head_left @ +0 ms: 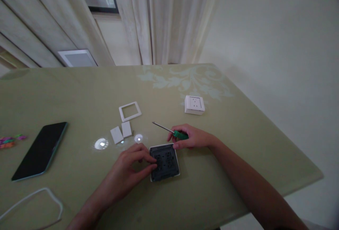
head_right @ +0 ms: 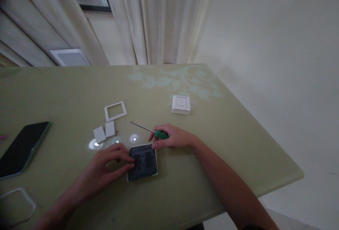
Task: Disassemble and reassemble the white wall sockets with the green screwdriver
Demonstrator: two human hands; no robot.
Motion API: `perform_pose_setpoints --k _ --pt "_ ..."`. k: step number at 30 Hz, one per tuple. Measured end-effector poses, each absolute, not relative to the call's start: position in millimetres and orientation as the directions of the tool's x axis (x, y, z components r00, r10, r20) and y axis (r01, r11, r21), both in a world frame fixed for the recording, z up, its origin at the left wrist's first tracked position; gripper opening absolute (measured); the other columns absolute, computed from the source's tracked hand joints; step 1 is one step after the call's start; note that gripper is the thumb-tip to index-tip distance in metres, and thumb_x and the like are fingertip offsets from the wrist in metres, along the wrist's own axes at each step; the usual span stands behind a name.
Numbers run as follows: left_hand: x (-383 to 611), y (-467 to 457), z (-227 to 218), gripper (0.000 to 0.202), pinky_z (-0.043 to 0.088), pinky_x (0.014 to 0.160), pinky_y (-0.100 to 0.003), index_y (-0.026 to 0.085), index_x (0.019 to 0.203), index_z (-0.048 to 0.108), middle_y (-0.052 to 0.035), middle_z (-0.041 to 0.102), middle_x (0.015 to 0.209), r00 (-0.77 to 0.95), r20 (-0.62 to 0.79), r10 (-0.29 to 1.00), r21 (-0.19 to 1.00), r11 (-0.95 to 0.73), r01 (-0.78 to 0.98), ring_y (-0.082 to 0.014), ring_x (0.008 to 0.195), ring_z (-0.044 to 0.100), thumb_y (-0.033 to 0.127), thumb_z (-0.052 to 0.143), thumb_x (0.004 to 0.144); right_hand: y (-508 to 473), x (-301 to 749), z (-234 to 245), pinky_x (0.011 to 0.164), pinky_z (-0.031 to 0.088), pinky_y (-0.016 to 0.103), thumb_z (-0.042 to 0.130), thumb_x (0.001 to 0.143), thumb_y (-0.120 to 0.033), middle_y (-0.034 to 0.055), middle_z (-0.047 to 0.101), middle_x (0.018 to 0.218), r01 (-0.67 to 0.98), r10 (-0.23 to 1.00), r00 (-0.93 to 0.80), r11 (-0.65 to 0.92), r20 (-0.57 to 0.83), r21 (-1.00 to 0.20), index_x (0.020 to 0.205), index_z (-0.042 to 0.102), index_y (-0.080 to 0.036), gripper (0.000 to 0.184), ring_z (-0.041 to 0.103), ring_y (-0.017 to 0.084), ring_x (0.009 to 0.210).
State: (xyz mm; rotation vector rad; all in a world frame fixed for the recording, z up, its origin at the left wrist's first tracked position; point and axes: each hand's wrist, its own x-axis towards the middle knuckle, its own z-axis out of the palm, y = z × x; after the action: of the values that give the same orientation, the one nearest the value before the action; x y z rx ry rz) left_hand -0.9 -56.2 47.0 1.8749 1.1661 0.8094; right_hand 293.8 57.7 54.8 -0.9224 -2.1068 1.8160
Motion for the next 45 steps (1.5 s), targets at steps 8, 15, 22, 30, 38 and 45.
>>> perform_pose_setpoints --k 8,15,22,30,38,45 --pt "-5 -57 47 0.011 0.054 0.077 -0.027 0.033 0.101 0.082 0.0017 0.074 0.096 0.415 0.072 0.907 0.871 -0.260 0.417 -0.0152 0.087 0.070 0.026 0.074 0.100 59 294 51 0.077 0.052 0.028 0.088 0.084 -0.055 0.0032 0.072 0.097 0.302 0.572 -0.788 0.034 -0.229 -0.953 0.116 0.078 -0.018 0.050 0.066 0.018 0.087" --pt "0 -55 47 0.009 0.047 0.069 -0.027 0.028 0.087 0.080 0.0017 0.072 0.087 0.366 -0.037 0.930 0.904 -0.124 0.409 -0.0152 0.078 0.066 0.031 0.078 0.095 59 295 50 0.076 0.051 0.029 0.088 0.085 -0.056 0.0028 0.072 0.096 0.304 0.569 -0.789 0.033 -0.232 -0.952 0.115 0.078 -0.018 0.050 0.066 0.018 0.085" --pt "1 -56 51 0.008 0.047 0.073 -0.029 0.028 0.088 0.079 0.0017 0.070 0.087 0.399 -0.086 0.913 0.920 -0.081 0.382 -0.0165 0.081 0.066 0.032 0.077 0.095 59 295 51 0.078 0.051 0.030 0.087 0.085 -0.057 0.0028 0.072 0.096 0.315 0.572 -0.784 0.030 -0.242 -0.949 0.116 0.078 -0.019 0.051 0.065 0.018 0.085" --pt "-3 -60 52 0.038 0.055 0.082 -0.037 0.033 0.121 0.070 -0.0011 0.069 0.109 0.357 -0.024 0.934 0.831 -0.180 0.527 -0.0232 0.096 0.065 0.037 0.087 0.088 59 294 51 0.075 0.051 0.029 0.087 0.085 -0.057 0.0026 0.071 0.095 0.312 0.566 -0.789 0.031 -0.240 -0.950 0.117 0.078 -0.018 0.051 0.064 0.017 0.083" --pt "-1 -70 55 0.084 0.051 0.120 -0.058 0.037 0.146 0.049 -0.0064 0.051 0.155 0.436 0.029 0.900 0.693 -0.332 0.639 -0.0358 0.146 0.050 0.030 0.094 0.075 58 294 53 0.079 0.052 0.030 0.087 0.085 -0.055 0.0036 0.072 0.099 0.314 0.575 -0.784 0.045 -0.232 -0.948 0.116 0.078 -0.019 0.049 0.065 0.018 0.086" --pt "-2 -67 52 0.085 0.046 0.124 -0.061 0.039 0.153 0.036 -0.0072 0.054 0.155 0.485 0.004 0.875 0.751 -0.322 0.576 -0.0342 0.145 0.055 0.027 0.086 0.084 58 294 53 0.078 0.051 0.030 0.087 0.085 -0.057 0.0027 0.071 0.095 0.320 0.576 -0.783 0.047 -0.236 -0.946 0.117 0.078 -0.018 0.051 0.064 0.017 0.084"
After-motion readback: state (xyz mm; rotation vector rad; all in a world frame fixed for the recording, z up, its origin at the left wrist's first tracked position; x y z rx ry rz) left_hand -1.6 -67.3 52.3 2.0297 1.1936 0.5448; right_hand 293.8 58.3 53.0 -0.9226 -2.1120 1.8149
